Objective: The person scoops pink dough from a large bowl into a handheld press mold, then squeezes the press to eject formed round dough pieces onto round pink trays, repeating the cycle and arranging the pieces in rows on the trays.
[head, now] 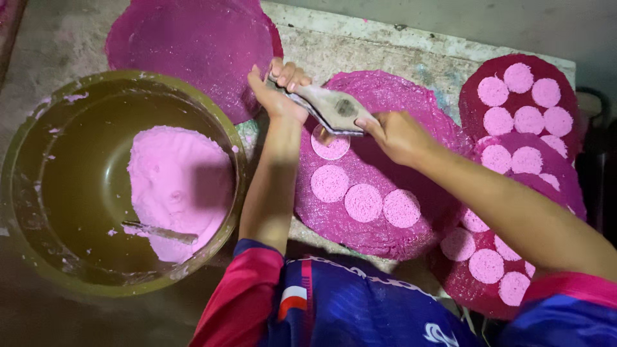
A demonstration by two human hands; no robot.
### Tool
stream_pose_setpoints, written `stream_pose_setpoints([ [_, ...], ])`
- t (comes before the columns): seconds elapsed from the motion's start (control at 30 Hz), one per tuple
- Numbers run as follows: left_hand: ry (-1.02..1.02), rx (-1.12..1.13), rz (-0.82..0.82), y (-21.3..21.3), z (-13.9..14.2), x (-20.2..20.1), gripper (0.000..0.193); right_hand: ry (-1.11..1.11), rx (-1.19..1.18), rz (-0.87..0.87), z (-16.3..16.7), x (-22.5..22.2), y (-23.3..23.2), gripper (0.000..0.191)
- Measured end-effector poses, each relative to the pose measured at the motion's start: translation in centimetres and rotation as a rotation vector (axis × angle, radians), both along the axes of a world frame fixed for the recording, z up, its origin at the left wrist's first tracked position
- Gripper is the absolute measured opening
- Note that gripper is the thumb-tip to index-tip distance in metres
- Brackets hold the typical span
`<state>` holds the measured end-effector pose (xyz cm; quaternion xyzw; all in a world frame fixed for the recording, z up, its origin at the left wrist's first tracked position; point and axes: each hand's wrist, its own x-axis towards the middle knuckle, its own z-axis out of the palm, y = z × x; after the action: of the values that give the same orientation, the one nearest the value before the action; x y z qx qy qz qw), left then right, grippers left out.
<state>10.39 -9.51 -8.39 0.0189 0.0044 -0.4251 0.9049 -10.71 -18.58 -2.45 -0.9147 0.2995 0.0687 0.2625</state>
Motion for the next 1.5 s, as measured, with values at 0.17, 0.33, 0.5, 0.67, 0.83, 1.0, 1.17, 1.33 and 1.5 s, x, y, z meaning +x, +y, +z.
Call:
stream_pose_setpoints([
  [0.17,0.009,-0.015,0.038,-0.1,0.5,-0.2,0.048,-0.010,-0.125,0.045,-0.1,0.5,-0.4,0.060],
  [0.33,-0.195,-0.023,-0.019,1.1,1.2,1.2,0.048,-0.244,0.030,-0.028,-1.8,0.1,0.6,0.054],
  [0.5,-1.364,1.479,-0.416,3.5,-1.4,-2.1,0.057,-0.643,0.127,0.009,-3.6,-4.0,1.0,0.071],
  [0.67,-1.955,1.449,-0.065,5.9,-4.1,-8.4,0.117,-0.825,0.275,-0.175,-4.9,-8.3,1.3,0.086],
  [0.83,-2.013,1.482,-0.119,5.7,-3.8,-7.4,0.126,-0.981,0.328,-0.307,-6.9,-13.8,2.4,0.085],
  [1.0,-2.057,1.491,-0.101,1.7,-2.3,-5.2,0.130,-1.058,0.373,-0.528,-9.1,-19.0,3.3,0.086],
  [1.17,-2.222,1.406,-0.102,-2.7,2.1,-6.9,0.137,-1.106,0.381,-0.504,-8.7,-21.3,4.3,0.081],
  [1.33,-2.427,0.510,-0.111,2.1,8.6,-11.2,0.117,-0.798,0.152,-0.506,-3.9,-21.4,7.2,0.080],
  [1.5,-2.537,0.167,-0.302,11.7,12.1,-13.2,0.105,-0.704,0.242,0.115,0.9,-18.6,9.7,0.077],
])
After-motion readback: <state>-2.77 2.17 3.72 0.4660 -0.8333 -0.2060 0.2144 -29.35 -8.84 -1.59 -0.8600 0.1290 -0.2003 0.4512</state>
